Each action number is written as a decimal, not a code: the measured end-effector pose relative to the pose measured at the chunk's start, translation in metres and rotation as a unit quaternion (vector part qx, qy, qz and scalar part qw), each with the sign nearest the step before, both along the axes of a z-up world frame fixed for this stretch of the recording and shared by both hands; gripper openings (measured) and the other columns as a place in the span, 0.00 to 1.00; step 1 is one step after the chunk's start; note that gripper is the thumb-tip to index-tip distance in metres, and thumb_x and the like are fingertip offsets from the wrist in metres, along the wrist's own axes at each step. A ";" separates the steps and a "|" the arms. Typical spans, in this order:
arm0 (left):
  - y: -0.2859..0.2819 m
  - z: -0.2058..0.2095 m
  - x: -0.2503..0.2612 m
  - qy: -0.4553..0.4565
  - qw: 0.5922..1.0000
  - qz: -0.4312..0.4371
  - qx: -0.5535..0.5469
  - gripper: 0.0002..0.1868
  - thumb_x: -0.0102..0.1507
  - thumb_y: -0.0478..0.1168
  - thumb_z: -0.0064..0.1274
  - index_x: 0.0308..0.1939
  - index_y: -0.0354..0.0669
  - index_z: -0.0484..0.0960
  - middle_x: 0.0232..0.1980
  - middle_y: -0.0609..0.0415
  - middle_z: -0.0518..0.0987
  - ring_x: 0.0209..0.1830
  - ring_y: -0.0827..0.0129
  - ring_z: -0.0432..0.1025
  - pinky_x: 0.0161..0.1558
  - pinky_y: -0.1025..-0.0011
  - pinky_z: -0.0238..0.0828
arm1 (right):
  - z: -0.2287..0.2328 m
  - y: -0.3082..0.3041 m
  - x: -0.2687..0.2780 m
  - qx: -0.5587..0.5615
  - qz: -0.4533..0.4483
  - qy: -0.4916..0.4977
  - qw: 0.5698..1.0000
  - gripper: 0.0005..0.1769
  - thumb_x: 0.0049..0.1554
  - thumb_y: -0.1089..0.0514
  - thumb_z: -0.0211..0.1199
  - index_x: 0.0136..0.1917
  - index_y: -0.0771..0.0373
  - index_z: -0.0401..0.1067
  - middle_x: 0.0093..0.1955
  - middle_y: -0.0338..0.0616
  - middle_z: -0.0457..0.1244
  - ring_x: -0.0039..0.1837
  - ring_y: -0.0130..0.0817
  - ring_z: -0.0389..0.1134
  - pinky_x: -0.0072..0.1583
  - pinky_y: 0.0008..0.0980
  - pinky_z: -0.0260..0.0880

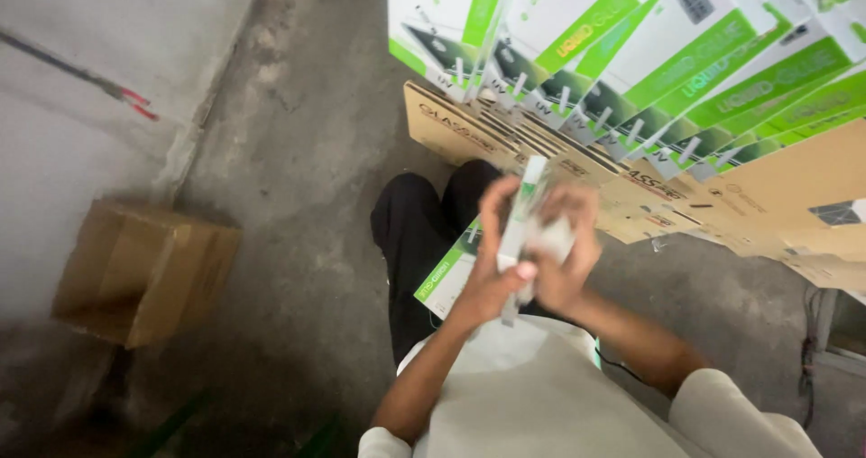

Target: The person cleans dust off of retail packages using a cloth.

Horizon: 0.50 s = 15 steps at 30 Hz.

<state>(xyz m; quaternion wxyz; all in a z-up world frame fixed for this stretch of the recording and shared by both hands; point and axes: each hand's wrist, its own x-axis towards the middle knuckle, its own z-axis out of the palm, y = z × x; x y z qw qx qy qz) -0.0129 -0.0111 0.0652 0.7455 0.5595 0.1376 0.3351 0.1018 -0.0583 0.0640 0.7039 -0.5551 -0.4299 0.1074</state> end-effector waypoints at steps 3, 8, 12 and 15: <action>0.004 0.016 -0.005 -0.043 0.998 0.034 -0.036 0.66 0.57 0.71 0.60 0.83 0.43 0.39 0.81 0.38 0.52 0.82 0.45 0.52 0.82 0.53 0.45 | 0.008 -0.005 -0.003 0.051 0.036 -0.182 0.981 0.16 0.48 0.58 0.62 0.48 0.67 0.70 0.57 0.48 0.58 0.62 0.39 0.59 0.69 0.42 0.60; 0.007 0.015 -0.018 0.046 0.975 0.093 0.196 0.58 0.60 0.71 0.54 0.81 0.35 0.54 0.82 0.36 0.57 0.84 0.50 0.53 0.84 0.57 0.46 | 0.011 0.008 0.010 -0.005 -0.023 -0.075 0.997 0.11 0.55 0.59 0.62 0.49 0.68 0.69 0.58 0.48 0.59 0.62 0.37 0.63 0.64 0.38 0.65; 0.018 0.023 -0.020 0.053 0.982 0.077 0.167 0.62 0.58 0.76 0.54 0.80 0.32 0.57 0.81 0.33 0.58 0.83 0.47 0.59 0.81 0.55 0.56 | 0.007 -0.013 -0.005 0.054 0.062 -0.182 0.980 0.16 0.47 0.52 0.65 0.42 0.68 0.73 0.54 0.47 0.60 0.59 0.39 0.60 0.64 0.41 0.60; 0.009 0.030 -0.024 0.070 0.979 0.078 0.173 0.61 0.59 0.77 0.51 0.81 0.33 0.60 0.80 0.32 0.60 0.83 0.47 0.57 0.81 0.58 0.50 | 0.000 0.007 0.020 0.014 0.040 -0.192 0.981 0.15 0.55 0.54 0.59 0.46 0.70 0.75 0.57 0.48 0.60 0.62 0.42 0.62 0.66 0.43 0.63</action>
